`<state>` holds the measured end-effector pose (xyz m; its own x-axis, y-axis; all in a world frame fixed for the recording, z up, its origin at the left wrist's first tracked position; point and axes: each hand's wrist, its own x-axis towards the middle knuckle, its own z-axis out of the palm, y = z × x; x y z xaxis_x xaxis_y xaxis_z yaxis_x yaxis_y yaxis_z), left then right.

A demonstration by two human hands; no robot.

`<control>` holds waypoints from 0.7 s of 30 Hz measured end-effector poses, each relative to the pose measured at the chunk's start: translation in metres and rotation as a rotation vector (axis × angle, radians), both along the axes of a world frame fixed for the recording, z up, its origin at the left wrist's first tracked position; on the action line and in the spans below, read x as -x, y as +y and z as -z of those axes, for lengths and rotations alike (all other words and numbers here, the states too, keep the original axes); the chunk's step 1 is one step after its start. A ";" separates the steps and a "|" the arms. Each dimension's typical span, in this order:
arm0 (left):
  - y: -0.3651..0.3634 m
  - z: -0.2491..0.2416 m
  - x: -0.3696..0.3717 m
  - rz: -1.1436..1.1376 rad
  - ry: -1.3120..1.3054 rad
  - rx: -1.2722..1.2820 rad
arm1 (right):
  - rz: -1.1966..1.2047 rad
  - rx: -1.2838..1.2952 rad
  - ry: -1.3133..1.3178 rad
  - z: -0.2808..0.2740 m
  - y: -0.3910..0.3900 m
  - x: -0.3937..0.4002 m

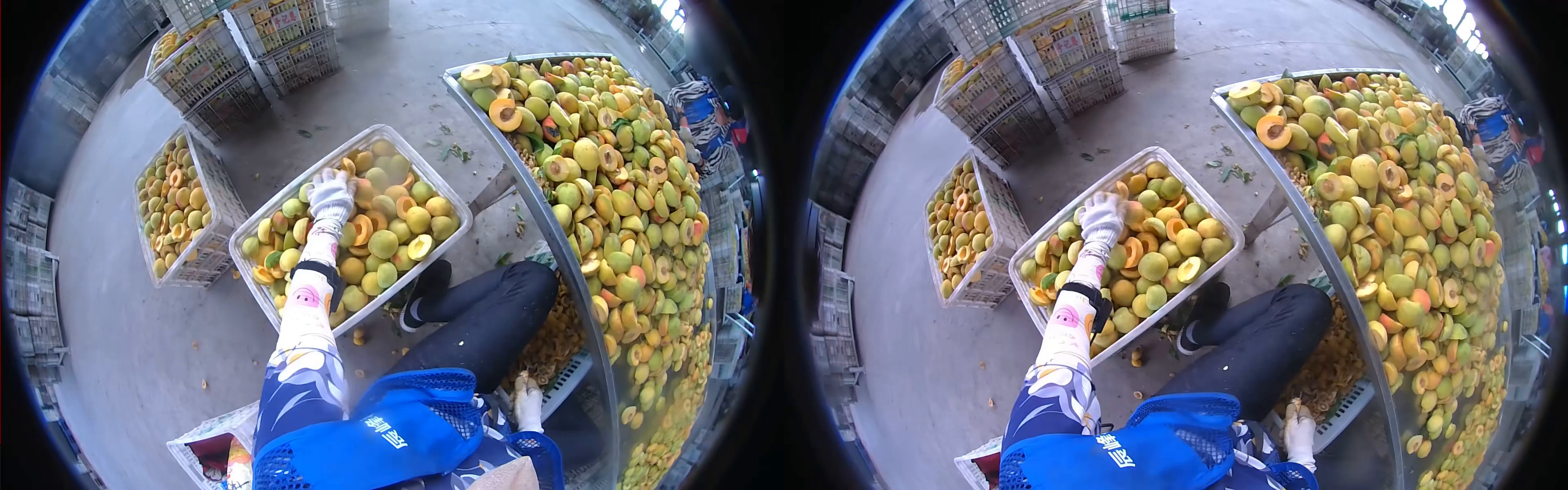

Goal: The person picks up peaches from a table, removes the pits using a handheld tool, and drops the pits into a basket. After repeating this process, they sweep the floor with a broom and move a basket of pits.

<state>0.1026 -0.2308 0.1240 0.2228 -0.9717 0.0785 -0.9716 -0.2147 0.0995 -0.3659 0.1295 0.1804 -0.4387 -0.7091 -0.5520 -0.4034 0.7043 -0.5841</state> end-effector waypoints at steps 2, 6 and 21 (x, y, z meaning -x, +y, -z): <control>-0.001 0.015 0.000 -0.116 -0.093 0.141 | 0.053 -0.046 -0.058 -0.006 0.001 -0.001; -0.003 0.008 0.007 0.012 0.027 0.472 | 0.161 -0.143 -0.082 -0.012 -0.003 -0.007; 0.044 0.025 0.050 0.235 0.033 -0.004 | 0.218 -0.079 -0.184 -0.036 -0.026 -0.016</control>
<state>0.0528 -0.1863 0.0994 -0.0073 -0.9975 0.0709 -0.9912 0.0166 0.1315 -0.3502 0.1037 0.2167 -0.4631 -0.5610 -0.6861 -0.1300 0.8088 -0.5735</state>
